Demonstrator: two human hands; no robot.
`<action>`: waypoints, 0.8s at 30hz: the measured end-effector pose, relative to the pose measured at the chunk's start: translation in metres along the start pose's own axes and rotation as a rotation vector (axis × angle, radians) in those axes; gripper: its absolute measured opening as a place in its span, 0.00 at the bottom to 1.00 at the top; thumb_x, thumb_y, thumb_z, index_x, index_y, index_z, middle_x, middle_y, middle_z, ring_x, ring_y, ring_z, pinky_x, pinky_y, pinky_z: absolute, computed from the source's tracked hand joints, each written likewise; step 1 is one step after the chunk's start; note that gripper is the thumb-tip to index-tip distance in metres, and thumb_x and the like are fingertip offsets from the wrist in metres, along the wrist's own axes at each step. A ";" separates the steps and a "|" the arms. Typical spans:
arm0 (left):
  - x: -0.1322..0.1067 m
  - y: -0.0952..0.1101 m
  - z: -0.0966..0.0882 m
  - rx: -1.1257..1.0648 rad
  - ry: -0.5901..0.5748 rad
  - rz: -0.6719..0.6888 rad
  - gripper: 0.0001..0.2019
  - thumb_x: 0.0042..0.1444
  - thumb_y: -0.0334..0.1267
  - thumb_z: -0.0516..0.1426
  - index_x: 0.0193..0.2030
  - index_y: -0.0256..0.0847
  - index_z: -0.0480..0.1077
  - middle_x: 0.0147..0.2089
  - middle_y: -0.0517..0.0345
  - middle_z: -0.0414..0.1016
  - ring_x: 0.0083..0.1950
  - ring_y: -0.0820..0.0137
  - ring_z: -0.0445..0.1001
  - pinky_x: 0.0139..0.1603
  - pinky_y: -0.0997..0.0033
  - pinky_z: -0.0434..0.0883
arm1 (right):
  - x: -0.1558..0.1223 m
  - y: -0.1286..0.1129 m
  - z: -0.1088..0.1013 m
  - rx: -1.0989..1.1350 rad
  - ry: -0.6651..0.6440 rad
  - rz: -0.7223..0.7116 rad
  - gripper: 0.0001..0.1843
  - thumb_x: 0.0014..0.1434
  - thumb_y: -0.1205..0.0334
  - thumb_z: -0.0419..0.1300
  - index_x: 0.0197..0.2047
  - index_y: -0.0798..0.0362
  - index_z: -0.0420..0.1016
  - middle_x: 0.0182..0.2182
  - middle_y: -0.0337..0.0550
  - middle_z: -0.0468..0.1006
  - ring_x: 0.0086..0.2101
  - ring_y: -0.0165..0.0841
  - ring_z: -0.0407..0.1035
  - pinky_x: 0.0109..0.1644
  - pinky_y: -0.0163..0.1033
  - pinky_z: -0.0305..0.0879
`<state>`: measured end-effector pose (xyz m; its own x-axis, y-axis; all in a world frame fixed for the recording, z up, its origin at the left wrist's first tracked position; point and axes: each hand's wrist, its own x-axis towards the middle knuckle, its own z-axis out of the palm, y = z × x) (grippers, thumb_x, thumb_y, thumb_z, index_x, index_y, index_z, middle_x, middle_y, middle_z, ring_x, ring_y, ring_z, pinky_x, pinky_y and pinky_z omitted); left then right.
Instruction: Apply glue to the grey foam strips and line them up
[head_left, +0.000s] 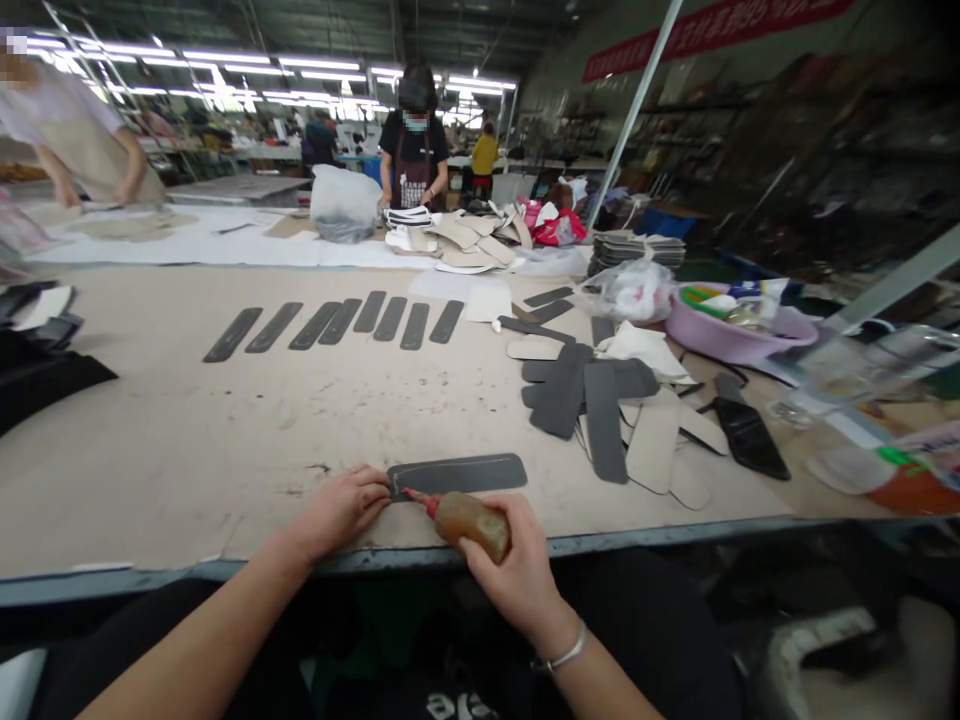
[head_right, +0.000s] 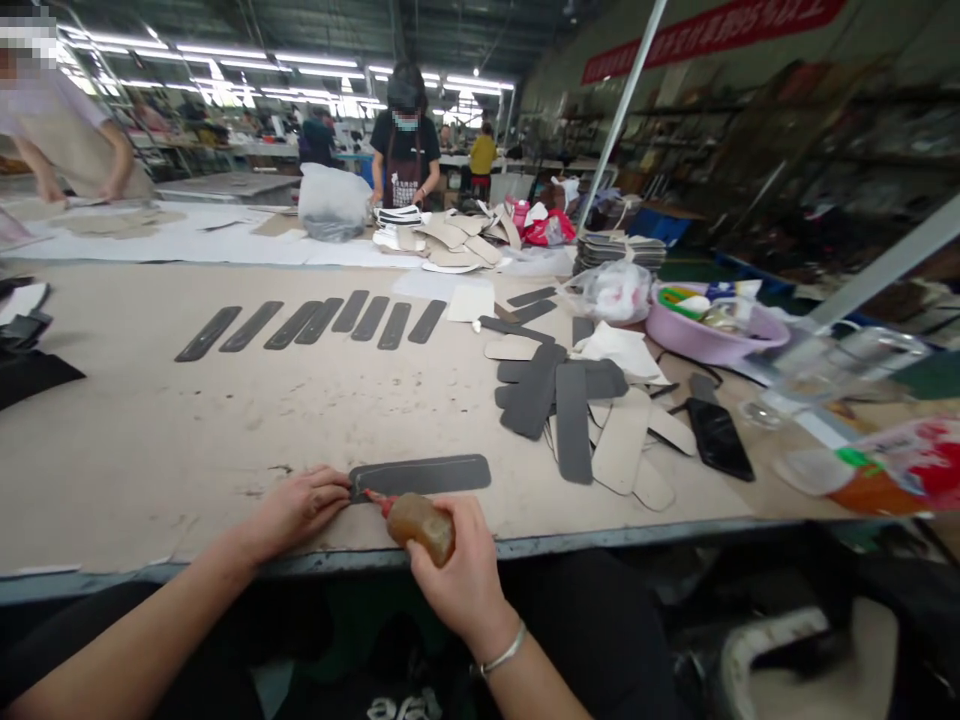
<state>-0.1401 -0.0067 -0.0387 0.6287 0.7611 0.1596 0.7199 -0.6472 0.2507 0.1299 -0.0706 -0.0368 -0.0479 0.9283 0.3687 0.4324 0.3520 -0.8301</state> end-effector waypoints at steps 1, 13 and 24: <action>0.000 0.000 0.000 0.000 0.003 0.004 0.14 0.63 0.33 0.48 0.35 0.41 0.76 0.42 0.54 0.76 0.43 0.68 0.72 0.44 0.70 0.71 | 0.000 0.000 0.001 0.002 -0.004 0.001 0.18 0.49 0.68 0.60 0.44 0.50 0.64 0.38 0.44 0.68 0.40 0.39 0.65 0.44 0.44 0.65; 0.002 0.002 -0.004 0.002 0.019 -0.037 0.16 0.64 0.38 0.47 0.36 0.41 0.76 0.40 0.53 0.77 0.41 0.68 0.73 0.45 0.70 0.72 | 0.005 0.008 -0.021 -0.108 0.067 0.092 0.16 0.48 0.68 0.59 0.43 0.51 0.64 0.37 0.43 0.69 0.39 0.38 0.66 0.43 0.44 0.66; 0.006 0.002 -0.007 0.009 0.046 -0.020 0.18 0.63 0.40 0.46 0.35 0.42 0.76 0.39 0.54 0.78 0.40 0.70 0.75 0.43 0.75 0.72 | 0.003 0.033 -0.073 -0.360 0.213 0.167 0.15 0.50 0.61 0.59 0.43 0.51 0.65 0.38 0.45 0.70 0.39 0.40 0.67 0.43 0.46 0.67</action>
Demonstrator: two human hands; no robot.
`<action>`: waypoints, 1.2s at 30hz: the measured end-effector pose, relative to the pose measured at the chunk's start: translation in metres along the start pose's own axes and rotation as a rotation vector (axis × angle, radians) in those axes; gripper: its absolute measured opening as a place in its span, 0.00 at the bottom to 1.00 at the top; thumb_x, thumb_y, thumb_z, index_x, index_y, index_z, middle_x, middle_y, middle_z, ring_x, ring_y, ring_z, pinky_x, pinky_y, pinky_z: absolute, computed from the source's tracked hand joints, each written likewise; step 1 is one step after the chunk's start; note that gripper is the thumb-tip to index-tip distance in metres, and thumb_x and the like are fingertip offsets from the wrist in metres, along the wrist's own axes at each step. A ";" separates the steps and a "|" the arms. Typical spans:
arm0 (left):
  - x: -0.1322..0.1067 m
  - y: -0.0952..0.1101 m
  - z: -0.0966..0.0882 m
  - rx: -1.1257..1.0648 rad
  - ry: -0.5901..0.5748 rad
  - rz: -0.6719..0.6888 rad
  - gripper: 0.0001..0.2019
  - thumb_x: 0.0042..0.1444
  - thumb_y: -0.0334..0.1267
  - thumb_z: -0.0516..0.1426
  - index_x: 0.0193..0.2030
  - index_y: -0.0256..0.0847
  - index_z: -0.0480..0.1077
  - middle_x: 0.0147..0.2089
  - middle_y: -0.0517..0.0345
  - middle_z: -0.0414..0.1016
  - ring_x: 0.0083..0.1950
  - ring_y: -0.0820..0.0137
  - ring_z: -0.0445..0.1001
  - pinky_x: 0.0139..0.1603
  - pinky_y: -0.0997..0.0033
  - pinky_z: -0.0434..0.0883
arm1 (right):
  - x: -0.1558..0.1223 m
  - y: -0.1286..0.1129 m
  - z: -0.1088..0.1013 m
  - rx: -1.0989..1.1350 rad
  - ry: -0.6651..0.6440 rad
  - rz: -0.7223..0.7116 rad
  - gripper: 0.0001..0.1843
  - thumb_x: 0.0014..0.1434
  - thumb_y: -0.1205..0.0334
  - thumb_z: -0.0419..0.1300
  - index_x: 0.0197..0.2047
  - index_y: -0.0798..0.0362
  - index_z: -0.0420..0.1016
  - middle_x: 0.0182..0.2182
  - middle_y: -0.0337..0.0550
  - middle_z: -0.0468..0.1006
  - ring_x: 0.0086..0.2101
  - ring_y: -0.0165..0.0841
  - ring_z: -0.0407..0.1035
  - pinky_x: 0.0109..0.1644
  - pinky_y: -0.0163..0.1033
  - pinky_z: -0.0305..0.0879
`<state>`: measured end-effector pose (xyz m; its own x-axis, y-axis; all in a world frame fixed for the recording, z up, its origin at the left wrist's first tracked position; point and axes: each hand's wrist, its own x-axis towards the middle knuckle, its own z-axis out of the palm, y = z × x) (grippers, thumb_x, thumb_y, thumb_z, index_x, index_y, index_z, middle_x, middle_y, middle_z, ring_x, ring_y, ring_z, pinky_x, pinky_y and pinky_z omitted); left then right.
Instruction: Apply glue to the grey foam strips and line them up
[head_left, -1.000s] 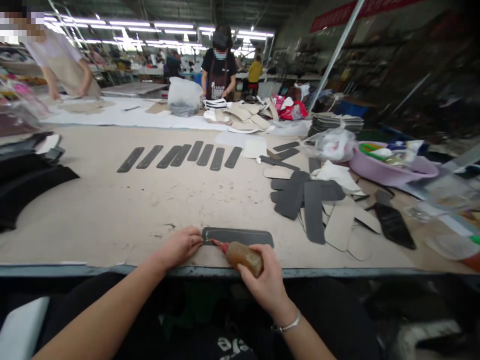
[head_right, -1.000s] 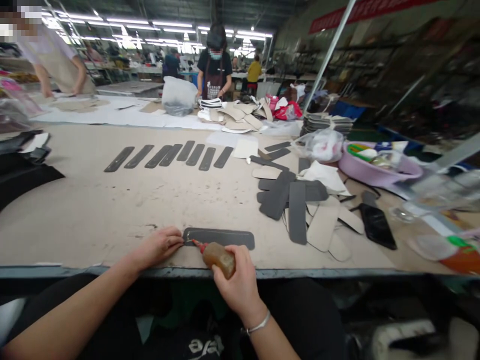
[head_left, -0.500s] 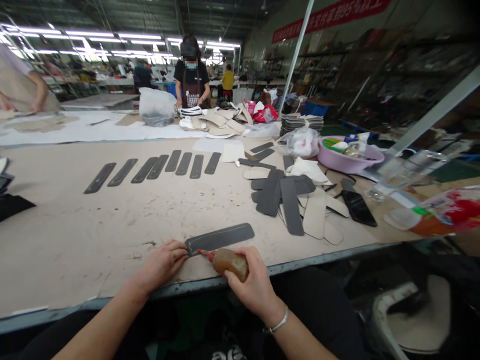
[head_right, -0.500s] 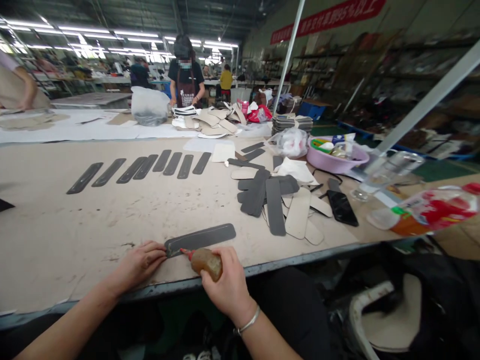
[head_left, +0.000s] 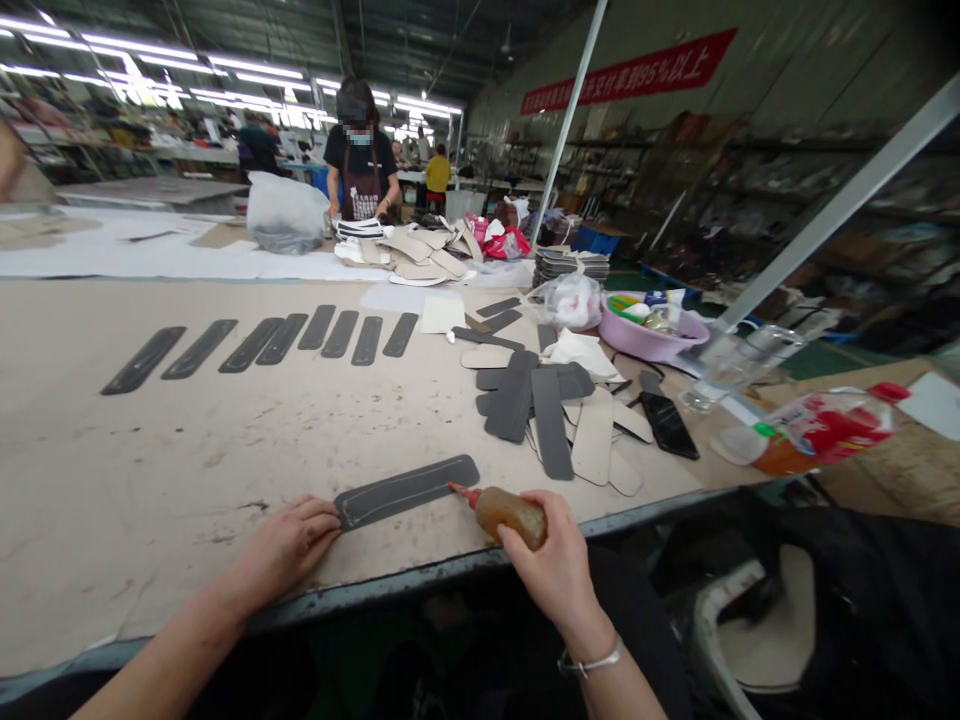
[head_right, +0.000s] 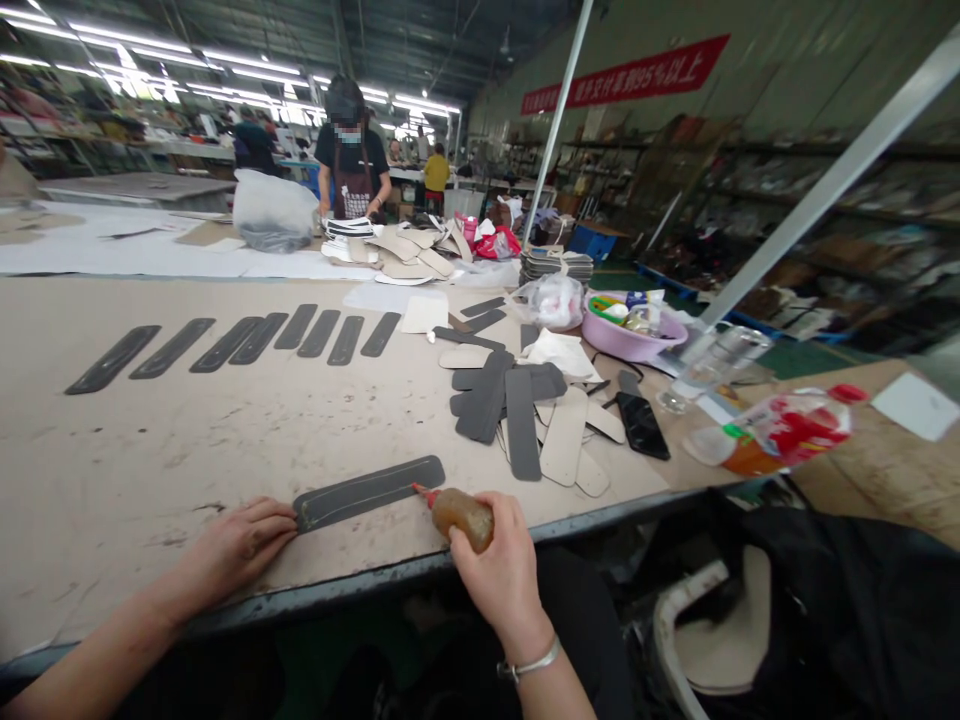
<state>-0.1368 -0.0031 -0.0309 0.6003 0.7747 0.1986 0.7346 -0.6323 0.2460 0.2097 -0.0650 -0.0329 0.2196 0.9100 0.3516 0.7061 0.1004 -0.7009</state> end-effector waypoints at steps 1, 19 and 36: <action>0.000 0.000 0.000 -0.008 -0.001 -0.002 0.17 0.63 0.40 0.46 0.35 0.42 0.76 0.38 0.54 0.78 0.39 0.70 0.75 0.43 0.75 0.72 | 0.001 0.002 -0.003 -0.024 0.014 0.002 0.15 0.51 0.61 0.59 0.43 0.51 0.65 0.38 0.45 0.70 0.39 0.40 0.67 0.43 0.46 0.67; 0.002 -0.013 0.006 -0.049 -0.076 -0.031 0.20 0.63 0.39 0.43 0.35 0.43 0.77 0.40 0.53 0.78 0.41 0.70 0.76 0.44 0.76 0.72 | -0.007 -0.045 0.040 0.188 -0.149 -0.102 0.17 0.48 0.69 0.58 0.43 0.50 0.66 0.37 0.42 0.67 0.38 0.37 0.67 0.43 0.42 0.67; 0.005 -0.006 0.004 -0.052 -0.033 -0.003 0.15 0.62 0.35 0.45 0.34 0.43 0.73 0.39 0.55 0.76 0.39 0.70 0.75 0.44 0.76 0.72 | 0.012 0.010 0.007 0.014 0.119 0.033 0.15 0.52 0.60 0.59 0.44 0.51 0.65 0.38 0.44 0.69 0.39 0.40 0.67 0.44 0.47 0.66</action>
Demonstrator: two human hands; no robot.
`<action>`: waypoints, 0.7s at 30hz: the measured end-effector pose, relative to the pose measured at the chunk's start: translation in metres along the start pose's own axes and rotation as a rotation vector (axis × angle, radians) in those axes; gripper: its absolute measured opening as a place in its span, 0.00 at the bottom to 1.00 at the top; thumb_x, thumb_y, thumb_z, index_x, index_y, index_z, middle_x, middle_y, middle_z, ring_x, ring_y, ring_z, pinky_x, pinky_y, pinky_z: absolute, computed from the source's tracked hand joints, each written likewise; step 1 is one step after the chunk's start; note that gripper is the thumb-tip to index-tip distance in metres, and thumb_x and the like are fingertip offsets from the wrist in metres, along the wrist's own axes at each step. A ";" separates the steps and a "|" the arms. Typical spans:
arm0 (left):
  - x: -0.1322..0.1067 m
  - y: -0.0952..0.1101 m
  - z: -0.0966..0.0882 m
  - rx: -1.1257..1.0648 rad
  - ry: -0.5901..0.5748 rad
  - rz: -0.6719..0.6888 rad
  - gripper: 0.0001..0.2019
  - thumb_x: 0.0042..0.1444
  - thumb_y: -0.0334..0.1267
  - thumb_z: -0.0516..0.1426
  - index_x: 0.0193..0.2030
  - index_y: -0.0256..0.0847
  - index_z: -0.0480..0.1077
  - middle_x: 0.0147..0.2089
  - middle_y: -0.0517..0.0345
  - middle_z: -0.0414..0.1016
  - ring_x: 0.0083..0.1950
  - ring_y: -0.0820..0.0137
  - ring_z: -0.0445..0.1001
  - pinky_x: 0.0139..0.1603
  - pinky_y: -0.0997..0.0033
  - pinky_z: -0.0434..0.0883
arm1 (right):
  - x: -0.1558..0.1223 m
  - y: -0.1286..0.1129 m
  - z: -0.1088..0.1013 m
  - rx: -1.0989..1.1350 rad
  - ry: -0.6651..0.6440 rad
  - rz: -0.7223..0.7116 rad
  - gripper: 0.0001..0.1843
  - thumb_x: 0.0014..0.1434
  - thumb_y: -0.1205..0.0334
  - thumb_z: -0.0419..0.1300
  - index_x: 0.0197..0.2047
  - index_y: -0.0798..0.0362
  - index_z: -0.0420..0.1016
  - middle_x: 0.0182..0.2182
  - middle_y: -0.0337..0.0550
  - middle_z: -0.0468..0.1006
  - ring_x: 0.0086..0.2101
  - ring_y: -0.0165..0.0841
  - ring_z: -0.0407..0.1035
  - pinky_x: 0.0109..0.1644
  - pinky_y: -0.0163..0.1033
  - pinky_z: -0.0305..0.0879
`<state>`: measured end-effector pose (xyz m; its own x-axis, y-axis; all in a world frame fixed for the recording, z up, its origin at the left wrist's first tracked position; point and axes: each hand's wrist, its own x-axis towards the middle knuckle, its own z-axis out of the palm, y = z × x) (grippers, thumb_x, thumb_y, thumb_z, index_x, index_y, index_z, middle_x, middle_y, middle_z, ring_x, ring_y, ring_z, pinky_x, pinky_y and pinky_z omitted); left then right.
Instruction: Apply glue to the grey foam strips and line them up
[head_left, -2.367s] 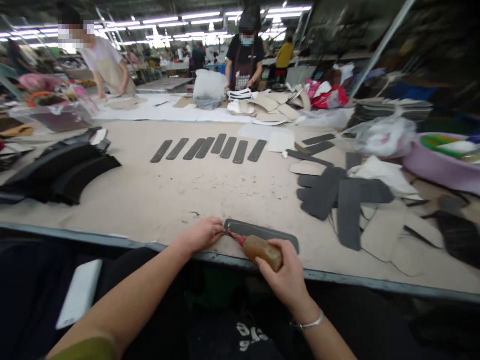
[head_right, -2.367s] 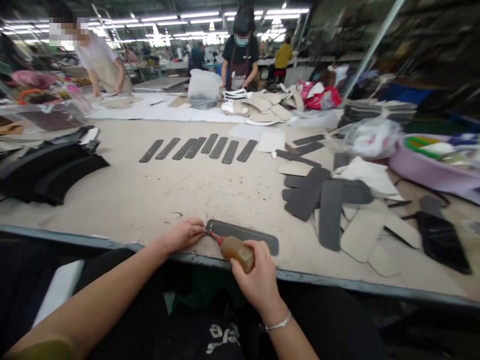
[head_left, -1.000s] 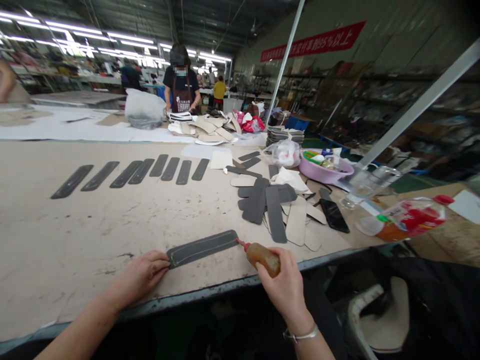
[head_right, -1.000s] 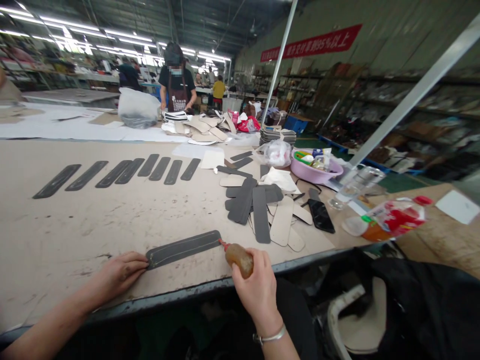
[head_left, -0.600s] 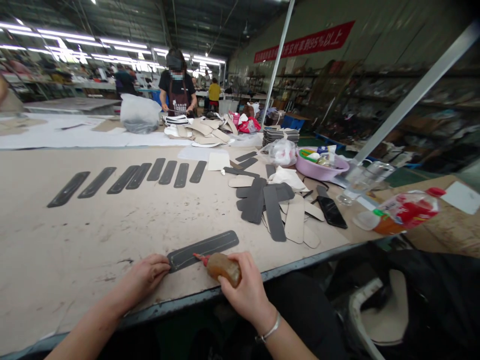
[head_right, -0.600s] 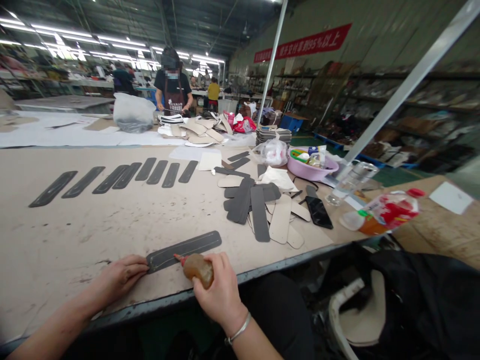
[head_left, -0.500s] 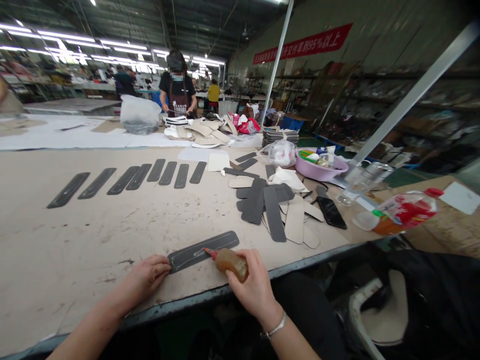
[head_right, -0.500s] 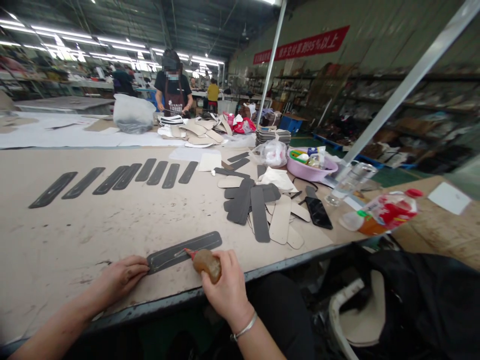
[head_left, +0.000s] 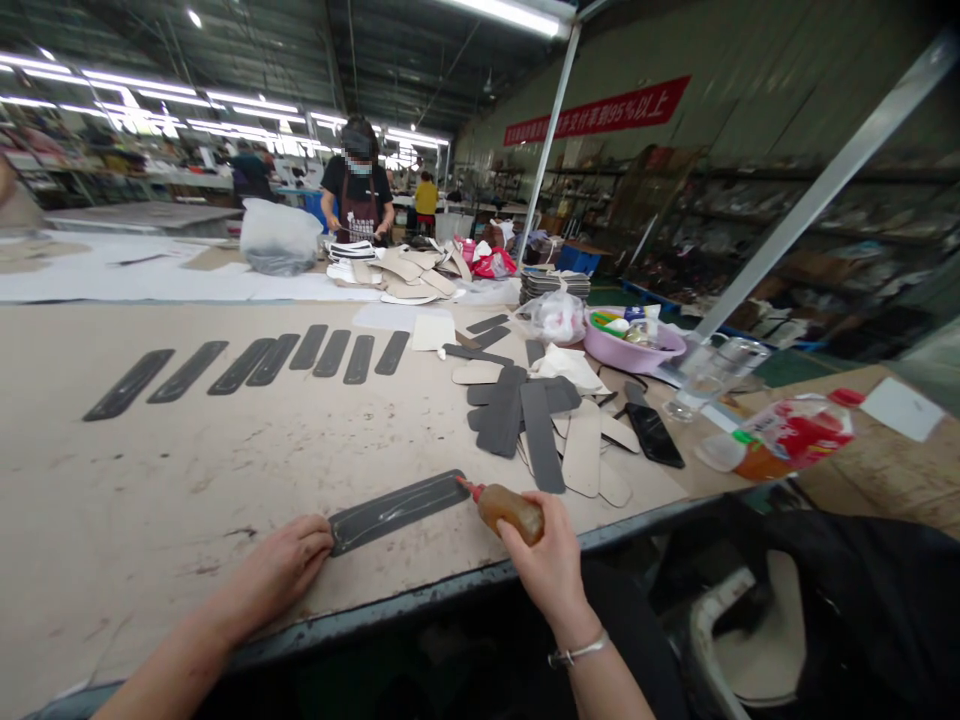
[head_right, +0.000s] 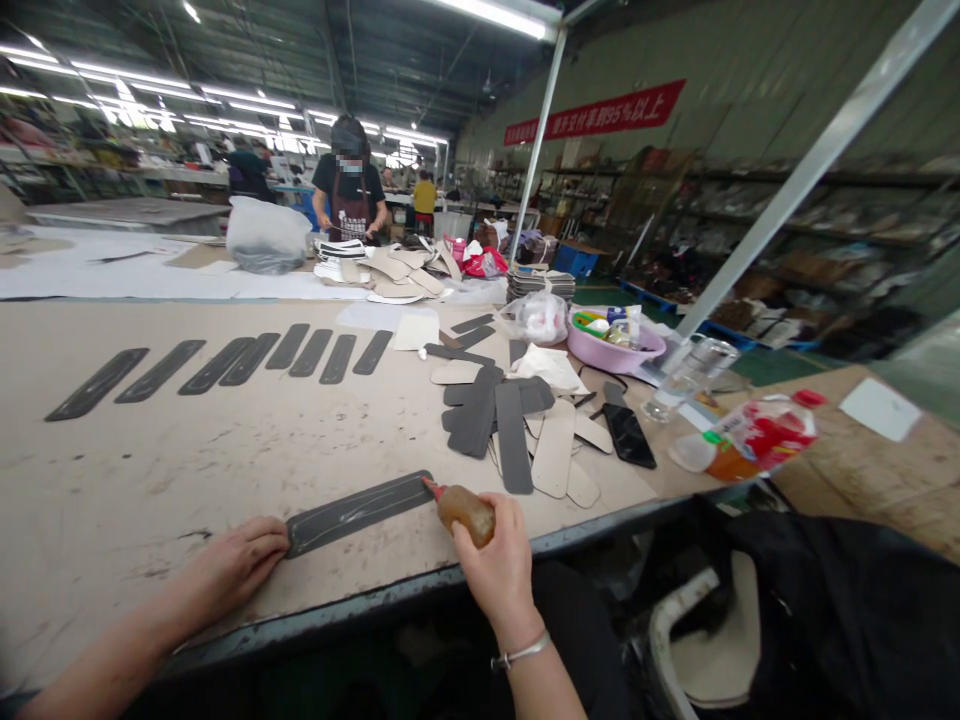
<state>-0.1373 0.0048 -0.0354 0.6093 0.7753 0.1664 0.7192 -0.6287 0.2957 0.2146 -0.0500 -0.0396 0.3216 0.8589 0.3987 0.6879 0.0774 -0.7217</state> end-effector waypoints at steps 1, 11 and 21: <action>0.000 0.000 0.000 -0.001 0.000 0.001 0.15 0.62 0.35 0.45 0.34 0.42 0.73 0.39 0.55 0.75 0.39 0.70 0.75 0.44 0.75 0.72 | 0.000 -0.001 0.001 -0.012 -0.006 0.002 0.15 0.52 0.60 0.59 0.44 0.51 0.65 0.38 0.44 0.70 0.38 0.40 0.67 0.44 0.46 0.66; -0.004 0.002 0.006 -0.017 -0.038 -0.039 0.16 0.63 0.32 0.42 0.35 0.40 0.71 0.39 0.53 0.73 0.40 0.68 0.73 0.44 0.71 0.70 | -0.003 0.005 -0.005 -0.010 -0.029 0.003 0.16 0.51 0.57 0.59 0.43 0.51 0.66 0.38 0.45 0.72 0.39 0.41 0.68 0.44 0.47 0.66; -0.003 0.010 0.000 -0.002 -0.076 -0.070 0.16 0.61 0.31 0.41 0.34 0.40 0.69 0.38 0.52 0.72 0.40 0.67 0.72 0.43 0.70 0.69 | -0.004 0.011 -0.002 0.040 -0.014 0.107 0.20 0.47 0.51 0.61 0.42 0.52 0.68 0.38 0.46 0.73 0.39 0.44 0.69 0.45 0.49 0.67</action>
<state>-0.1321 -0.0032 -0.0329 0.5809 0.8107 0.0732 0.7607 -0.5726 0.3056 0.2220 -0.0533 -0.0483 0.3826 0.8703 0.3103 0.6235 0.0046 -0.7818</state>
